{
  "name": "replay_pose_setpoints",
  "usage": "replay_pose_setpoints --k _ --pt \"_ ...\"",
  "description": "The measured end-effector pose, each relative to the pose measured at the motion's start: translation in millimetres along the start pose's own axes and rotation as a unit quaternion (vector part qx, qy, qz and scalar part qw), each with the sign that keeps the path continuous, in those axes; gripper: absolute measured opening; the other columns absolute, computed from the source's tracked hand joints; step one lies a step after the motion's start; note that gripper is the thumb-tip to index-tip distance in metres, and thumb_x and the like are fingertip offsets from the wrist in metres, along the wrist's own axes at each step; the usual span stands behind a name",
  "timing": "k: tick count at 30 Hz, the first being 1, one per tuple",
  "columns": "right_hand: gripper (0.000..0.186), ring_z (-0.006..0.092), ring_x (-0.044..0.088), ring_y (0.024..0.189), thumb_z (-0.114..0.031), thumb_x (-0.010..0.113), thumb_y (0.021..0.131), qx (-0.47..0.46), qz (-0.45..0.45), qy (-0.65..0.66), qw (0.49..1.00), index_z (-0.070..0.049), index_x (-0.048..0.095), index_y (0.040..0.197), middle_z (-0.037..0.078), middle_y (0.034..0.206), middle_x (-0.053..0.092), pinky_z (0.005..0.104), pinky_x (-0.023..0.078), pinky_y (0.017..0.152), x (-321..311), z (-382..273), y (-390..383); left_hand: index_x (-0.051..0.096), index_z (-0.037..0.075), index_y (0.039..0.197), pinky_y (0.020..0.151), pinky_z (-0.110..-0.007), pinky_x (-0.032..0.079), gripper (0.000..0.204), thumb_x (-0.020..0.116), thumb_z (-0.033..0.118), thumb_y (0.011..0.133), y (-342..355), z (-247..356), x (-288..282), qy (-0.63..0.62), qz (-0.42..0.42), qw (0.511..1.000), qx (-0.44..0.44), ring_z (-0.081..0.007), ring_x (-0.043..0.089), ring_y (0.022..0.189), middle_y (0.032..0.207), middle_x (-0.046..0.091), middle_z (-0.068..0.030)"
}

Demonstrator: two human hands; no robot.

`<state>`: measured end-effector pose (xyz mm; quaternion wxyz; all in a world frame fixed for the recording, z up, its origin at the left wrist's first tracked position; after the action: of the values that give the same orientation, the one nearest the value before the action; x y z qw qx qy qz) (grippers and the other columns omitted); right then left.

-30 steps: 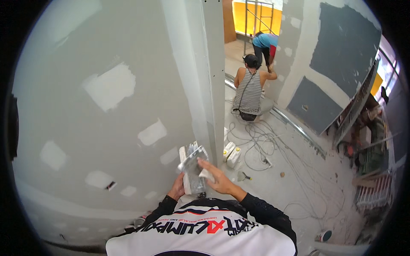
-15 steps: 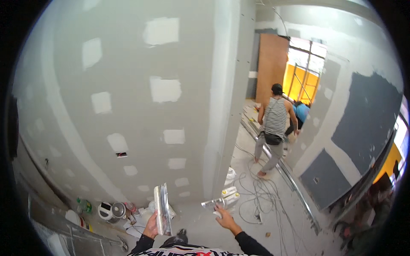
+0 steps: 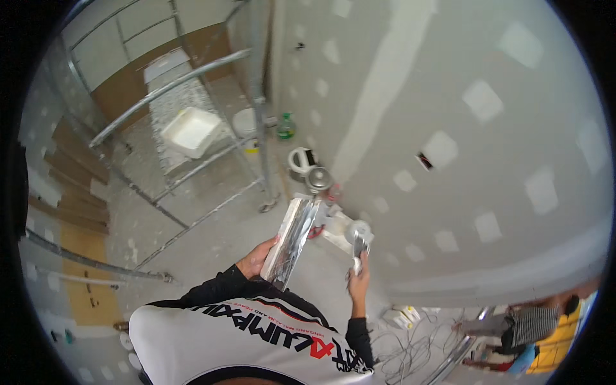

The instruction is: The person scoops joint compound from a tray onto a putty knife and spreads the compound along the drywall corners.

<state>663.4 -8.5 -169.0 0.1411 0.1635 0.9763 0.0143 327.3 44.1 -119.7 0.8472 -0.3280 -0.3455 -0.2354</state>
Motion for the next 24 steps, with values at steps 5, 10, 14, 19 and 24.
replay_pose_setpoints --k 5,10,14,19,24 --pt "0.072 0.0345 0.035 0.152 0.007 0.058 0.084 -0.245 -0.221 -0.093 0.94 -0.002 0.045 0.153 0.021 0.161 0.041 0.0397 0.028 0.124 145 -173 117 0.05 0.001 0.146 0.089 -0.039 0.058 0.063 0.05 0.05 0.107 -101 82 -21 -0.094 0.124 0.979 0.131 -0.0229 0.069 0.1 0.123 0.067 -0.0139" --pt "0.067 0.0438 0.042 0.143 0.006 0.055 0.083 -0.435 -0.386 -0.125 0.804 -0.003 0.048 0.15 0.022 0.158 0.038 0.0436 0.037 0.118 322 -327 180 0.05 0.0 0.141 0.099 -0.044 0.056 0.053 0.047 0.043 0.11 -166 108 -100 -0.107 0.161 0.958 0.21 -0.0281 0.068 0.113 0.128 0.065 -0.0176" --pt "0.058 0.0409 0.061 0.122 0.004 0.056 0.084 -0.51 -0.423 -0.257 0.704 -0.007 0.059 0.14 0.022 0.139 0.058 0.0482 0.051 0.102 494 -398 238 0.049 0.001 0.143 0.101 -0.047 0.057 0.052 0.047 0.04 0.11 -216 137 -139 -0.114 0.221 0.922 0.299 -0.0295 0.069 0.114 0.129 0.066 -0.0166" --pt "0.055 0.0368 0.064 0.118 0.004 0.055 0.083 -0.541 -0.467 -0.387 0.583 -0.009 0.064 0.135 0.018 0.13 0.064 0.0475 0.052 0.098 626 -420 270 0.046 0.0 0.145 0.1 -0.045 0.056 0.05 0.046 0.037 0.111 -256 138 -149 -0.137 0.287 0.881 0.35 -0.0295 0.067 0.116 0.132 0.063 -0.0167" --pt "0.05 0.0407 0.066 0.113 0.003 0.056 0.081 -0.538 -0.468 -0.388 0.584 -0.011 0.072 0.127 0.024 0.123 0.069 0.0485 0.053 0.097 676 -422 273 0.048 -0.001 0.141 0.098 -0.043 0.057 0.051 0.046 0.039 0.11 -270 122 -165 -0.17 0.307 0.853 0.387 -0.027 0.068 0.114 0.129 0.064 -0.0159"
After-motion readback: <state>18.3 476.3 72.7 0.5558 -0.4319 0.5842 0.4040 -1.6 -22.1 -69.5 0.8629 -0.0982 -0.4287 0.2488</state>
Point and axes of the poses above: each hand's wrist, its own y-axis towards the middle knuckle, its own x-axis out of the palm, z = x × y, the point moved 3 cm from there along y, towards the middle knuckle
